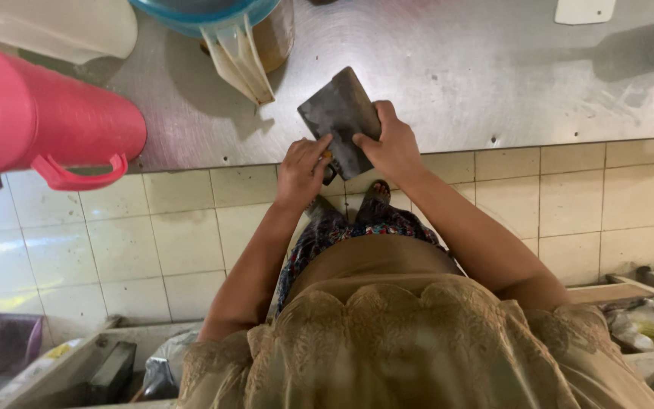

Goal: The person uses a flat metal scraper to scrape dough residue off a stainless steel worktable, pushing the scraper across the surface and collecting the scraps. They then walk to a rack of baked breads, touch the loaves on the trays, and open the oven door.

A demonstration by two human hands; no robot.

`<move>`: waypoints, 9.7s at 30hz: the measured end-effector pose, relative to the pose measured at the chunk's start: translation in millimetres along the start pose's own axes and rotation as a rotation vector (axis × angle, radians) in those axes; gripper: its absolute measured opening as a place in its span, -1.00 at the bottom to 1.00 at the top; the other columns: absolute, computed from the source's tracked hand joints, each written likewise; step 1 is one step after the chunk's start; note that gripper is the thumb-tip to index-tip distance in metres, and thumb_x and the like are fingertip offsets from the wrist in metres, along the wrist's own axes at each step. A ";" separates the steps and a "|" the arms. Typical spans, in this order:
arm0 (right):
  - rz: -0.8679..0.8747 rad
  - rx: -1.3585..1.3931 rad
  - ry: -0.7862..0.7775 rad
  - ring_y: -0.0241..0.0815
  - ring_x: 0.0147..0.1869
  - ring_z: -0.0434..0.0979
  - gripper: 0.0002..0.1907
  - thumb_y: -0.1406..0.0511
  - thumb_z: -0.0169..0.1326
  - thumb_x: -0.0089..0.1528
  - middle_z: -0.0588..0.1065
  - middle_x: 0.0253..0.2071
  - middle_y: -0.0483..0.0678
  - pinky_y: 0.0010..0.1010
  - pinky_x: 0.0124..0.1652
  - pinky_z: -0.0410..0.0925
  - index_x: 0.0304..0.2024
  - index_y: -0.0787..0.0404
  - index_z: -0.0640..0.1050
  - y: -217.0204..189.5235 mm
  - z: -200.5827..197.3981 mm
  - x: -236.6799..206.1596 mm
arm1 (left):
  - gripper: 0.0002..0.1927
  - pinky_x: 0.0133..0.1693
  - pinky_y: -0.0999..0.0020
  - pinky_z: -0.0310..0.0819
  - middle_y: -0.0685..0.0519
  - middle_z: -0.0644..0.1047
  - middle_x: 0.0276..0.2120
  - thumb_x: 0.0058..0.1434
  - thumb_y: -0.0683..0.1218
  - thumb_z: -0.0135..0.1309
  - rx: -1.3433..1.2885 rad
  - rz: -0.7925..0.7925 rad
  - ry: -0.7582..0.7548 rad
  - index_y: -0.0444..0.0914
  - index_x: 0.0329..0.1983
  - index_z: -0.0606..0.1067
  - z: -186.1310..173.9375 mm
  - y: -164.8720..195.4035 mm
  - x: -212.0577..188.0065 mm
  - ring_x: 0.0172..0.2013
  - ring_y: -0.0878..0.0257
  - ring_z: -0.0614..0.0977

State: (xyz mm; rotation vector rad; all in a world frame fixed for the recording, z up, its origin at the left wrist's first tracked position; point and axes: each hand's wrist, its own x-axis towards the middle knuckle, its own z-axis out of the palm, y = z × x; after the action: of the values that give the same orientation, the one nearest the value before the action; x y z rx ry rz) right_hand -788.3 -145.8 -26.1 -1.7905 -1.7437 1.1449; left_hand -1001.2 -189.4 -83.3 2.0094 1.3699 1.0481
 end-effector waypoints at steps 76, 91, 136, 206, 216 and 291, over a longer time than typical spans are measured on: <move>-0.570 -0.399 -0.543 0.27 -0.10 0.63 -0.38 0.14 0.15 0.20 0.62 -0.19 0.18 0.02 -0.13 0.43 0.27 0.06 0.27 4.5 -32.3 34.8 | -0.77 -0.25 0.24 0.45 0.24 0.47 -0.42 0.50 0.11 0.05 -1.448 -0.708 1.294 -0.07 -0.24 0.49 123.7 -7.3 -45.5 -0.34 0.31 0.50; -0.820 0.061 -0.509 0.08 0.19 0.56 -0.26 0.27 0.34 0.18 0.50 0.16 0.25 -0.19 0.12 0.40 0.31 0.36 0.31 -148.7 195.8 -15.1 | -0.92 -0.13 0.29 0.63 0.07 0.60 -0.32 0.31 -0.18 0.16 -1.434 -0.589 1.515 -0.25 -0.15 0.55 -108.1 -42.2 -231.7 -0.30 0.25 0.64; -0.146 0.510 -1.351 -0.10 0.14 0.57 -0.52 0.41 0.06 0.28 0.48 0.13 0.06 -0.30 0.08 0.49 0.25 0.28 0.31 -886.2 1105.9 -46.0 | -0.64 0.09 0.11 0.50 -0.07 0.62 -0.13 0.41 0.02 -0.07 -1.474 -0.224 1.780 -0.31 0.05 0.55 -1006.1 -538.6 -592.4 -0.06 0.09 0.63; 0.146 -0.460 1.359 0.07 0.08 0.46 -0.75 0.35 0.24 0.26 0.50 -0.05 0.07 -0.16 0.07 0.33 -0.03 0.24 0.53 -478.7 598.1 -266.8 | -0.73 -0.11 0.18 0.53 0.04 0.61 -0.17 0.27 -0.02 0.23 -0.478 0.558 -0.965 -0.15 0.01 0.56 -498.4 -265.6 -187.0 -0.15 0.12 0.64; 0.326 -0.260 1.316 0.05 -0.21 0.46 -0.78 0.31 0.20 0.30 0.46 -0.38 0.04 -0.18 -0.11 0.31 -0.39 0.28 0.49 -331.5 438.0 -276.3 | -0.63 0.00 0.17 0.46 -0.01 0.55 -0.03 0.44 0.03 0.02 -1.244 -0.988 -0.803 -0.29 0.17 0.40 -210.3 -225.2 -120.2 -0.06 0.15 0.57; 0.370 0.541 0.938 -0.39 -0.42 0.27 -0.81 0.29 0.04 0.42 0.35 -0.52 -0.12 -0.50 -0.41 0.23 0.04 0.20 0.55 628.8 -599.5 -299.9 | -0.10 0.01 0.35 0.64 -0.16 0.13 0.55 0.20 -0.42 -0.28 -0.670 -0.073 -0.991 0.10 0.57 0.12 816.8 487.4 215.3 0.24 0.03 0.48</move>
State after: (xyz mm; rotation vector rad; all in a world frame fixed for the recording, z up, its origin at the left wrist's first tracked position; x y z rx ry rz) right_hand 101.9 -370.9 -64.8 -1.8541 -0.5246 0.6039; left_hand -27.8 -153.0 -130.3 1.5538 0.4586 0.2775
